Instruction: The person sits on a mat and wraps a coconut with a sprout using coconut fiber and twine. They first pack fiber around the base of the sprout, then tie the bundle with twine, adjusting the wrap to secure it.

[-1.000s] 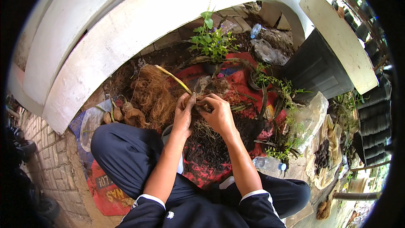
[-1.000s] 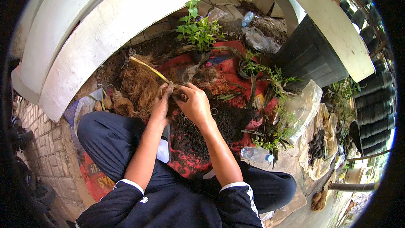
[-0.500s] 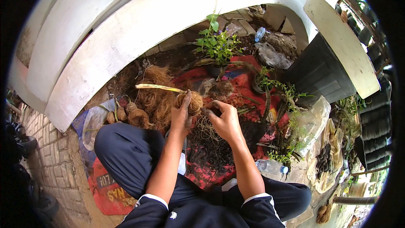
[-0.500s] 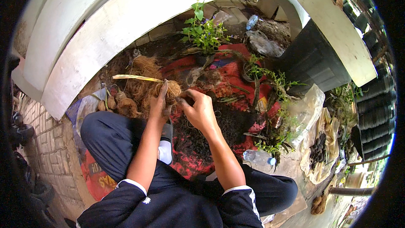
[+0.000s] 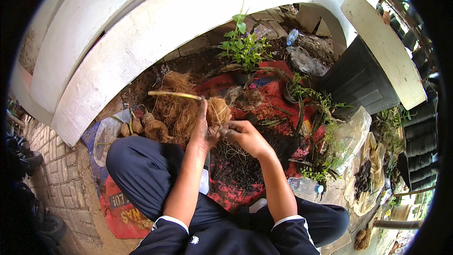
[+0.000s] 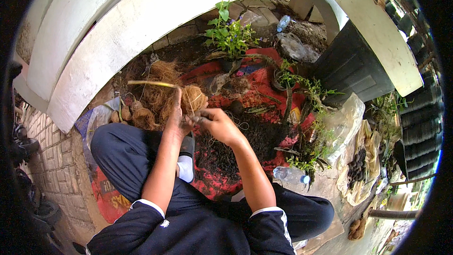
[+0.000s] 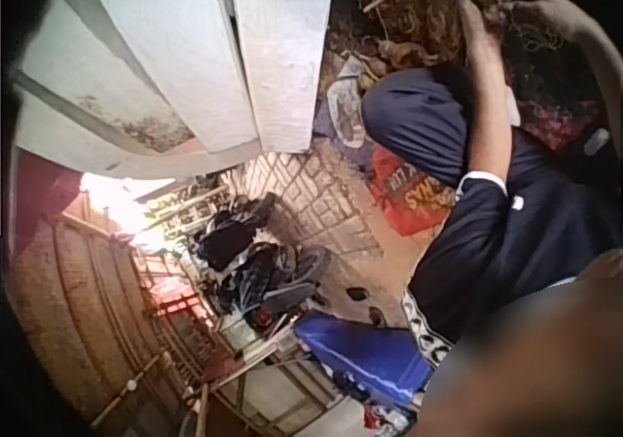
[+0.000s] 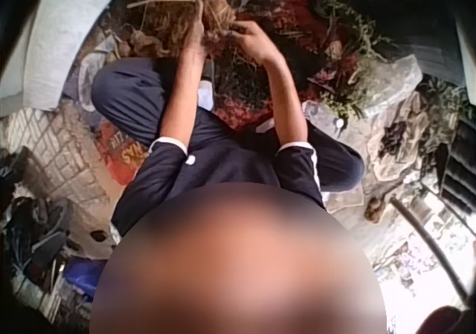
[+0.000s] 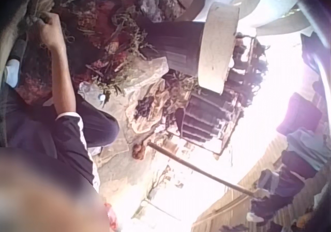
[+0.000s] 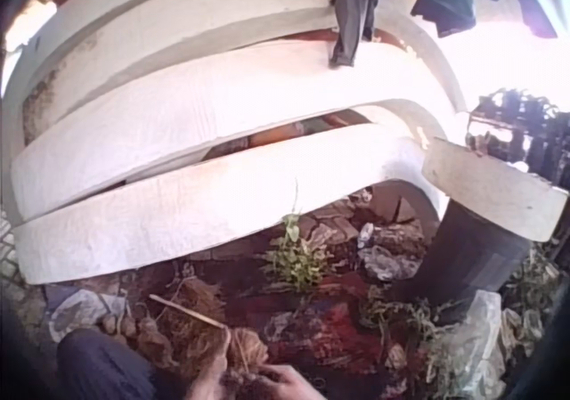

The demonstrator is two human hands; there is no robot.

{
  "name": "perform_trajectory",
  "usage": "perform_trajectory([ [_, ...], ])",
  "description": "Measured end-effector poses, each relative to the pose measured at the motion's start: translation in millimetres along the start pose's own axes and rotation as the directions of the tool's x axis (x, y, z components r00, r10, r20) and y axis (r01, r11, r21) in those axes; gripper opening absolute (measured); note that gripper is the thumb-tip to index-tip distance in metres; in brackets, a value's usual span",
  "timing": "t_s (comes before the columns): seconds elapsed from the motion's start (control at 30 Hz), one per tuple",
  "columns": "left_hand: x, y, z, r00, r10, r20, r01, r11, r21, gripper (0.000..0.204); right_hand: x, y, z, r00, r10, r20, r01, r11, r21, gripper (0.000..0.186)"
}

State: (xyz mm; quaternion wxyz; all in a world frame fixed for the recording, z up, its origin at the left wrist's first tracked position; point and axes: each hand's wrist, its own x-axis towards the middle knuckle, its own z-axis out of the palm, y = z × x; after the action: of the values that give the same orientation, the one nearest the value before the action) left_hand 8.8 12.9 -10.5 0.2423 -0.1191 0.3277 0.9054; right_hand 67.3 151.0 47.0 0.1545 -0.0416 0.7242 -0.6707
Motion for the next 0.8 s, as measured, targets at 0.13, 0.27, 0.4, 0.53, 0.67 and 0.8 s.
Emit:
perform_trajectory([
  [0.13, 2, 1, -7, 0.991, 0.117, 0.069, -0.127, 0.975, 0.181, 0.057, -10, -16, -6, 0.999, -0.016, -0.042, 0.016, 1.0, -0.011, 0.021],
  [0.27, 4, -1, -4, 0.995, 0.047, -0.09, -0.035, 0.99, 0.137, 0.06, -7, -9, -6, 0.999, -0.047, 0.025, 0.05, 0.985, -0.167, 0.023],
  [0.4, 1, 1, 3, 0.999, -0.029, -0.036, 0.032, 0.997, 0.075, 0.073, 7, 16, -6, 0.989, 0.009, 0.148, 0.012, 0.99, -0.14, 0.02],
  [0.53, -2, 2, 3, 0.97, -0.187, 0.155, 0.217, 0.955, -0.201, 0.072, 10, 32, -16, 0.977, 0.093, 0.192, -0.115, 0.987, 0.109, 0.016],
  [0.67, 0, 1, -4, 0.947, -0.195, 0.256, 0.236, 0.962, -0.14, 0.07, 10, 37, -26, 0.949, 0.206, 0.24, -0.269, 0.924, 0.271, 0.017],
  [0.8, 8, -6, -6, 0.99, -0.114, 0.084, 0.127, 0.979, -0.161, 0.068, 10, 41, -33, 0.94, 0.234, 0.249, -0.297, 0.919, 0.258, 0.018],
])
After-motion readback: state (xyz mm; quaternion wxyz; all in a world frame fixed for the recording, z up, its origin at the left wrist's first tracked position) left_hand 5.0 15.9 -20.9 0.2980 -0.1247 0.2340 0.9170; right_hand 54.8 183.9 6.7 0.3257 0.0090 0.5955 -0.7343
